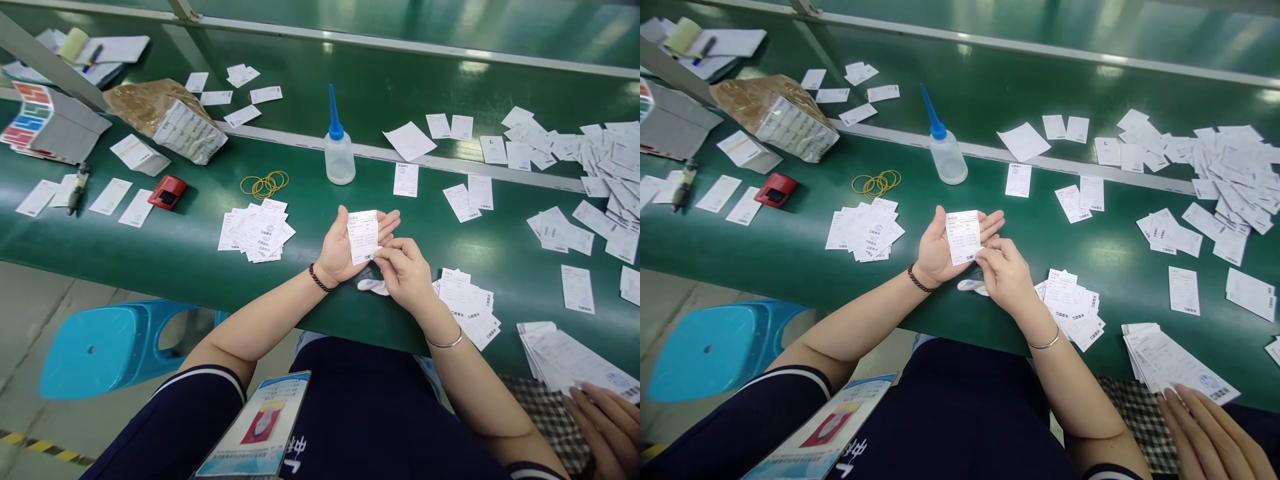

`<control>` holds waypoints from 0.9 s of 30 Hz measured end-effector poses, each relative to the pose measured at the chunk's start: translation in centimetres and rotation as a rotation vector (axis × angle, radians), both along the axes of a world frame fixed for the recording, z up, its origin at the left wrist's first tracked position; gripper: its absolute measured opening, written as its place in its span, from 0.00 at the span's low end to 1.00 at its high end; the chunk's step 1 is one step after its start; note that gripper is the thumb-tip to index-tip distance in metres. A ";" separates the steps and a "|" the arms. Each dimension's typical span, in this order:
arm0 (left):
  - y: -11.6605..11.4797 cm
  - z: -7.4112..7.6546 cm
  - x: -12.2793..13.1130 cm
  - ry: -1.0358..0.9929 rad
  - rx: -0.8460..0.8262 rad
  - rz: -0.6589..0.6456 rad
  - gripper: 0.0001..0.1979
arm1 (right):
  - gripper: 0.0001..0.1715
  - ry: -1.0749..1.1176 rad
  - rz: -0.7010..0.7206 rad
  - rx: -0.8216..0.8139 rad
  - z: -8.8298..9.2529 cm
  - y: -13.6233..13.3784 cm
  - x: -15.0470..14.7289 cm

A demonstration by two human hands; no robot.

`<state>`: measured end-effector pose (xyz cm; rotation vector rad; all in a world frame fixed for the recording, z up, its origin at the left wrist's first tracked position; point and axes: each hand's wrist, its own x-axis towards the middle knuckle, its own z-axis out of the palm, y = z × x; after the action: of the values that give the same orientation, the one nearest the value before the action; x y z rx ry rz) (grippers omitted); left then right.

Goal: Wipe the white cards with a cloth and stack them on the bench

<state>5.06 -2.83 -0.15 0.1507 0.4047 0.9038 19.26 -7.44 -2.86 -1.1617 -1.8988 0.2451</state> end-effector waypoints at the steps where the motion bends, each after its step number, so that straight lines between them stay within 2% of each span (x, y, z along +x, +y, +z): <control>1: -0.1 0.1 0.1 0.001 -0.022 -0.012 0.36 | 0.08 0.010 -0.020 0.015 0.1 0.1 0.0; 5: -0.5 0.2 0.5 0.006 -0.042 -0.058 0.35 | 0.08 0.028 -0.077 0.052 0.2 0.1 -0.2; 10: -0.1 -0.2 0.1 -0.005 0.011 -0.009 0.36 | 0.06 -0.015 0.013 -0.064 0.1 -0.4 -0.3; 15: -0.4 -0.1 0.5 -0.018 -0.058 -0.001 0.34 | 0.07 0.042 -0.114 -0.033 -0.1 -0.4 -0.5; 18: -0.7 0.0 0.8 -0.031 -0.067 0.005 0.34 | 0.07 0.028 -0.143 -0.022 -0.2 -0.5 -0.9; 27: -0.5 -0.2 0.3 -0.001 0.065 0.025 0.35 | 0.06 0.064 0.007 -0.077 0.5 -1.5 -2.5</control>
<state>5.38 -3.30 -0.38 0.2052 0.3777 0.9420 16.80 -8.94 -2.35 -1.1850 -1.8519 0.3574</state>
